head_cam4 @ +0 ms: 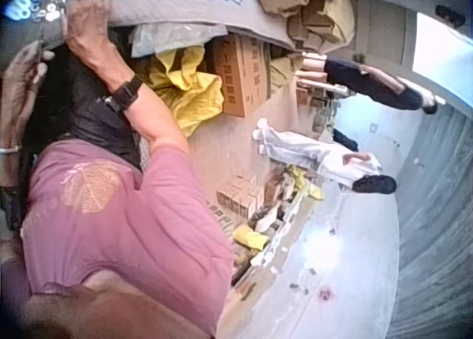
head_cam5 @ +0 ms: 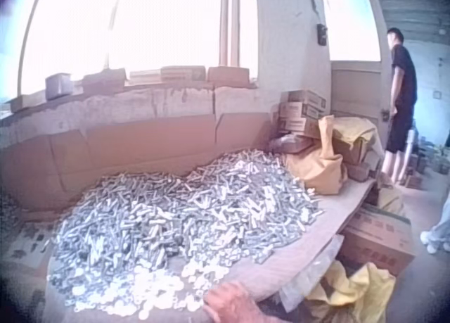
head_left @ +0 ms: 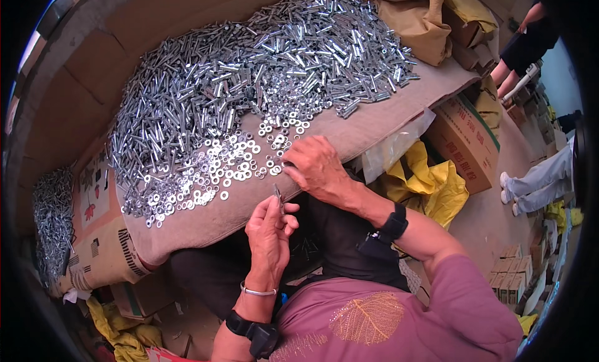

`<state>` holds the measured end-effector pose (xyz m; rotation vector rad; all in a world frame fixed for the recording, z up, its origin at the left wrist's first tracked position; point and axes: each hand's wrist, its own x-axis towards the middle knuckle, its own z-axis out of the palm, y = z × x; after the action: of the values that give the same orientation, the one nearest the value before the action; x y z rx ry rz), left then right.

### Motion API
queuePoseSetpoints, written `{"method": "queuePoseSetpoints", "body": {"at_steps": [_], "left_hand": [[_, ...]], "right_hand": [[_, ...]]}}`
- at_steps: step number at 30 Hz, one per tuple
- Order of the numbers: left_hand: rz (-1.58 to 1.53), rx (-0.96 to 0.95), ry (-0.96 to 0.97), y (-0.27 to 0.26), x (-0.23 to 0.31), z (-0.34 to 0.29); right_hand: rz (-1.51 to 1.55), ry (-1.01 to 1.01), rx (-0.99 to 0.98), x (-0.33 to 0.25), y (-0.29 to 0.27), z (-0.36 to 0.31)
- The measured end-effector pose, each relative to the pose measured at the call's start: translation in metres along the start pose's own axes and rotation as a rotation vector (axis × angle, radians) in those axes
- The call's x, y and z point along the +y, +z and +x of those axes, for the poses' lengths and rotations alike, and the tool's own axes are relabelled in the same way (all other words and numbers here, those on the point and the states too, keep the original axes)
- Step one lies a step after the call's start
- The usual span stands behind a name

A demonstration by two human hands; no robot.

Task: Assembling small metal bolts and washers manually.

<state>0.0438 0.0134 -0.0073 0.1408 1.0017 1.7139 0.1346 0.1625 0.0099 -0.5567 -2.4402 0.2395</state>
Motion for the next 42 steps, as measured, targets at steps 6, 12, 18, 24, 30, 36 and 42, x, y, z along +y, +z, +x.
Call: {"method": "queuePoseSetpoints", "body": {"at_steps": [6, 12, 18, 24, 30, 36, 42], "left_hand": [[0.017, -0.005, 0.016, 0.007, -0.002, 0.004], [0.078, -0.041, 0.015, 0.013, -0.004, 0.003], [0.041, -0.079, -0.001, 0.016, -0.004, -0.005], [-0.112, -0.061, -0.097, 0.003, 0.004, -0.009], [-0.046, -0.013, -0.039, -0.010, 0.008, -0.006], [-0.042, 0.001, -0.021, -0.011, 0.009, -0.003], [-0.027, -0.006, -0.027, -0.007, 0.007, 0.001]], "right_hand": [[0.036, 0.021, 0.006, 0.004, 0.007, 0.001], [0.679, 0.385, -0.044, -0.022, -0.024, -0.016], [0.423, 0.085, 0.055, -0.026, -0.024, -0.024], [0.267, -0.235, 0.086, -0.028, -0.016, -0.025], [0.130, -0.157, 0.112, -0.014, -0.005, -0.003], [-0.208, -0.154, -0.010, 0.005, 0.021, 0.023], [-0.102, -0.125, 0.055, 0.011, 0.021, 0.014]]}}
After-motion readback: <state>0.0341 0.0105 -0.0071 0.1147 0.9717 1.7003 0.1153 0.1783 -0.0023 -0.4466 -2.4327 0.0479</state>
